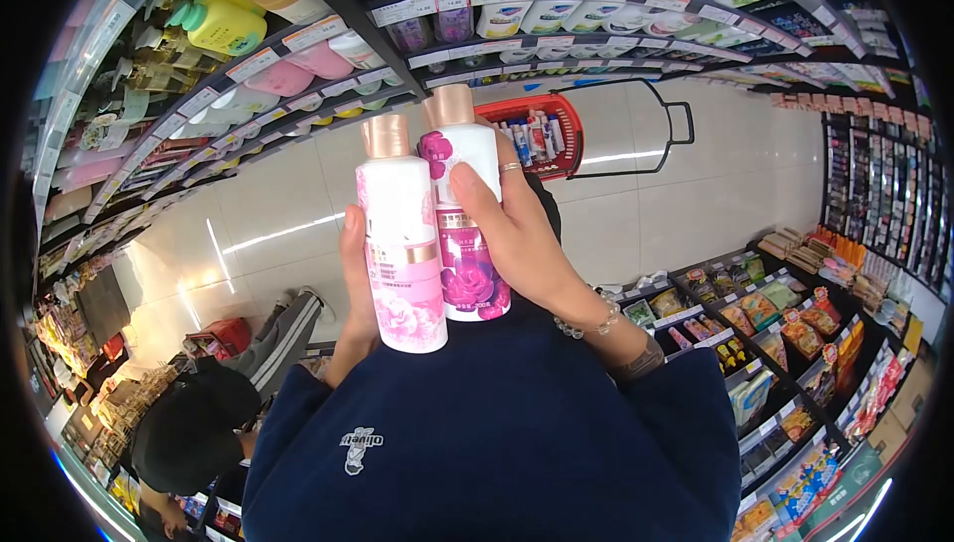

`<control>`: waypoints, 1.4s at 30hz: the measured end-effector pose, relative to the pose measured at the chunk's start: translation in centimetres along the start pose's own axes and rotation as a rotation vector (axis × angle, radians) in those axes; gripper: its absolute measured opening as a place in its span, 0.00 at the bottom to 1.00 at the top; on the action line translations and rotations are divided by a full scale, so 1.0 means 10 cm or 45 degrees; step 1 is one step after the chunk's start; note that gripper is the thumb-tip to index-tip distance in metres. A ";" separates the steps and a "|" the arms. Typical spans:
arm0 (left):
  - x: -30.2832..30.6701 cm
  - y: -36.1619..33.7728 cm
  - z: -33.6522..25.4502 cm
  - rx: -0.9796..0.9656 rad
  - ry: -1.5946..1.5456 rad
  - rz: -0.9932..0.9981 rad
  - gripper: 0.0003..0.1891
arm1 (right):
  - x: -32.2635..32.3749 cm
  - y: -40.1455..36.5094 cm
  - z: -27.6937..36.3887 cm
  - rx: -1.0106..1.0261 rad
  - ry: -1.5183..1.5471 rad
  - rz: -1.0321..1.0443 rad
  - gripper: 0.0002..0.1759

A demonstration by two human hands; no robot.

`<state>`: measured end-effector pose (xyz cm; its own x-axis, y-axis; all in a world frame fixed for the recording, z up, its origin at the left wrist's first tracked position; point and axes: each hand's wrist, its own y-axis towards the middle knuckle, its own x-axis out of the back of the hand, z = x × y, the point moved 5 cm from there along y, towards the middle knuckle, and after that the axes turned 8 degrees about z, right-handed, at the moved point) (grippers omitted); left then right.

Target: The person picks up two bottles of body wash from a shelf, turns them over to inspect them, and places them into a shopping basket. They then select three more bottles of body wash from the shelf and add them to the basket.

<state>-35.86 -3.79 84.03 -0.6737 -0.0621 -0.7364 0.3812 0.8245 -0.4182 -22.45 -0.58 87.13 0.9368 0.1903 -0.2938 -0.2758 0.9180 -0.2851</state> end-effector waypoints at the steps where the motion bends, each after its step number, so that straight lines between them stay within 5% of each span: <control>1: -0.03 -0.01 -0.02 0.005 0.017 -0.016 0.32 | -0.01 -0.02 0.04 -0.053 0.055 -0.017 0.25; 8: -0.01 -0.01 0.03 -0.052 -0.097 -0.002 0.30 | 0.03 -0.08 -0.06 -0.042 0.077 -0.024 0.29; 16: -0.01 -0.03 0.08 -0.083 -0.094 0.047 0.31 | -0.01 -0.08 -0.07 -0.034 0.027 0.107 0.49; 29: -0.10 -0.08 0.06 0.026 -0.027 0.160 0.40 | 0.04 -0.02 0.03 0.160 -0.196 0.089 0.50; 42: -0.22 -0.02 -0.05 0.012 -0.106 0.143 0.37 | 0.06 -0.10 0.13 0.010 0.138 -0.014 0.39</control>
<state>-34.79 -3.53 86.00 -0.5716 -0.0165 -0.8204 0.4575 0.8235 -0.3354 -21.34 -0.93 88.38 0.9110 0.1415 -0.3874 -0.2632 0.9227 -0.2818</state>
